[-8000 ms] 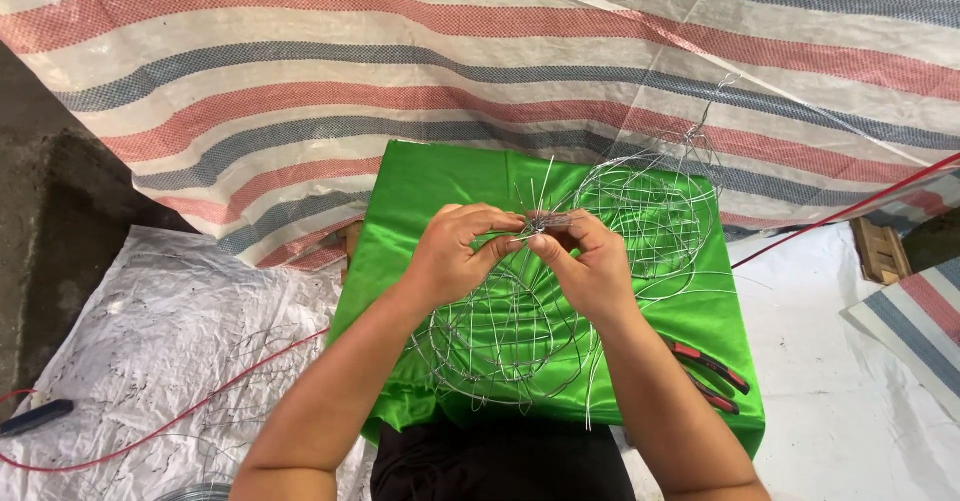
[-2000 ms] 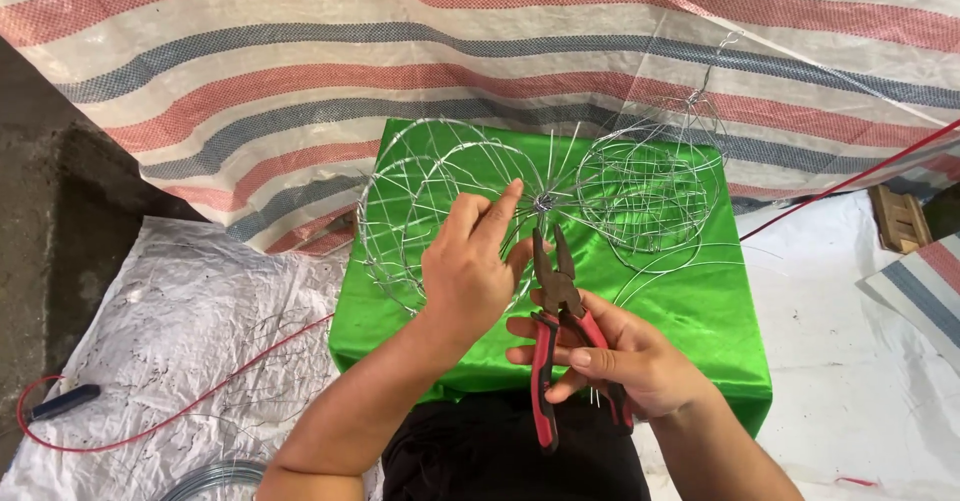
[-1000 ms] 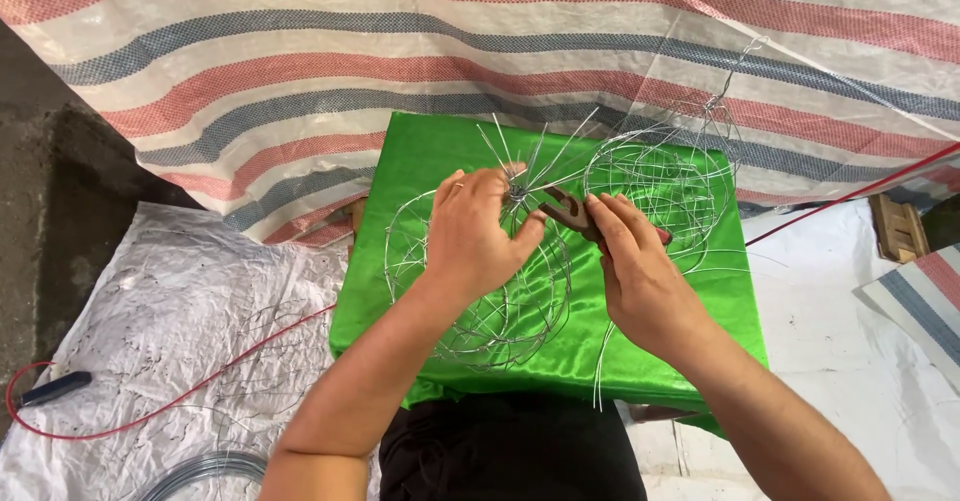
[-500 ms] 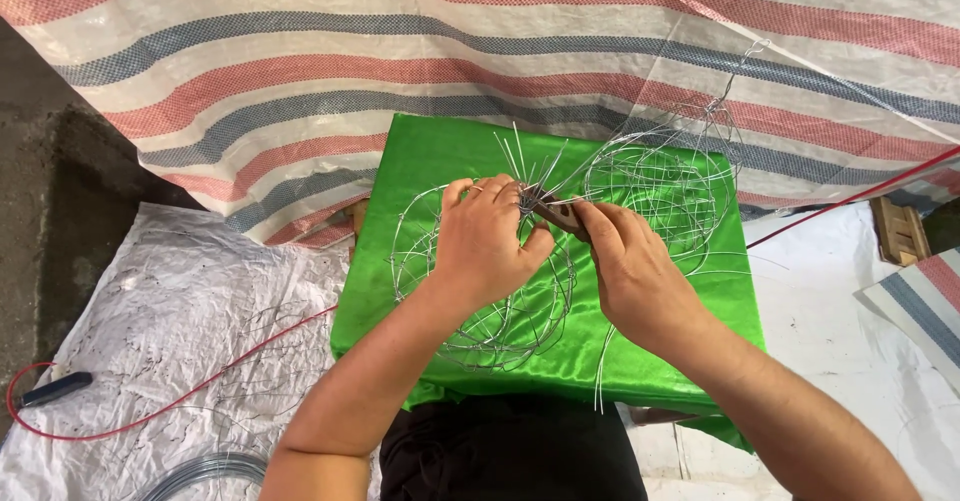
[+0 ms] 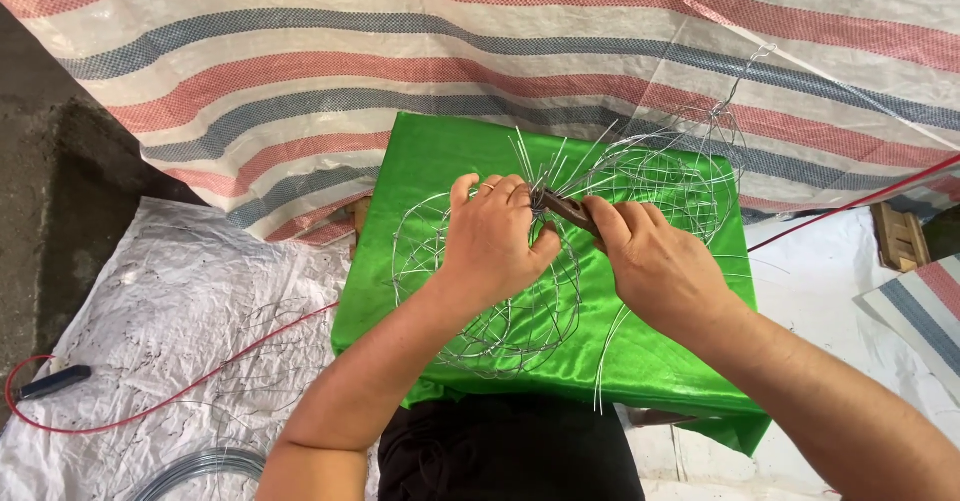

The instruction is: Assembling a wire cage by twisting metal wires together and using pliers to secure joints.

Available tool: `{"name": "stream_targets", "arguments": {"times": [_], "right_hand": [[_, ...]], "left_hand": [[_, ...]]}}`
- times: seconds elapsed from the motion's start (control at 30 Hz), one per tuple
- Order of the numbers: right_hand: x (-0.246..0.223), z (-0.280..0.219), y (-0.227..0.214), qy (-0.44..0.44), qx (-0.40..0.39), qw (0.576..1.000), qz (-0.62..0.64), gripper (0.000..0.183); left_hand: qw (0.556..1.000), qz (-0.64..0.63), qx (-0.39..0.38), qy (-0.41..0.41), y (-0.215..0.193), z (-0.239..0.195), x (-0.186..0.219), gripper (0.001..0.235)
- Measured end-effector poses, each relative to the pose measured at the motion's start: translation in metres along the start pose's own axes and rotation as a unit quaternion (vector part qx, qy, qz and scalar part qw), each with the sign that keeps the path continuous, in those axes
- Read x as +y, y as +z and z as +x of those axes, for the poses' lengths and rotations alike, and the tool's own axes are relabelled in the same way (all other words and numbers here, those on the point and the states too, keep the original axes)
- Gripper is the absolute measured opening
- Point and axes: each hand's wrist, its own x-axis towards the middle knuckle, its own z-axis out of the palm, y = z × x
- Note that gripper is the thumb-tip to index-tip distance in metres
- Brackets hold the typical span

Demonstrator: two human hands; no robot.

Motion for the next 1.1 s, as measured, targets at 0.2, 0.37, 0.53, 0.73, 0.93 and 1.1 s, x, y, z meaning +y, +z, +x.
{"name": "stream_targets", "arguments": {"times": [0.2, 0.37, 0.53, 0.73, 0.93, 1.1], "right_hand": [[0.000, 0.001, -0.016, 0.000, -0.040, 0.999, -0.033, 0.039], [0.017, -0.007, -0.020, 0.026, -0.062, 0.998, 0.017, 0.047], [0.034, -0.024, -0.011, 0.072, -0.079, 0.993, 0.056, 0.052], [0.030, -0.033, -0.006, 0.091, -0.094, 0.986, 0.102, 0.055], [0.032, -0.037, -0.005, 0.113, -0.120, 0.979, 0.123, 0.053], [0.038, -0.047, 0.005, 0.129, -0.135, 0.976, 0.113, 0.055]], "left_hand": [[0.995, -0.094, 0.002, -0.037, -0.011, 0.009, 0.002, 0.040], [0.988, -0.117, -0.061, -0.086, -0.025, 0.013, -0.016, 0.039], [0.905, -0.319, -0.153, -0.237, -0.086, 0.031, -0.018, 0.067], [0.903, -0.282, -0.168, -0.277, -0.101, 0.041, -0.018, 0.088], [0.925, -0.223, -0.199, -0.233, -0.096, 0.044, -0.021, 0.051], [0.928, -0.215, -0.210, -0.222, -0.089, 0.044, -0.029, 0.038]]}}
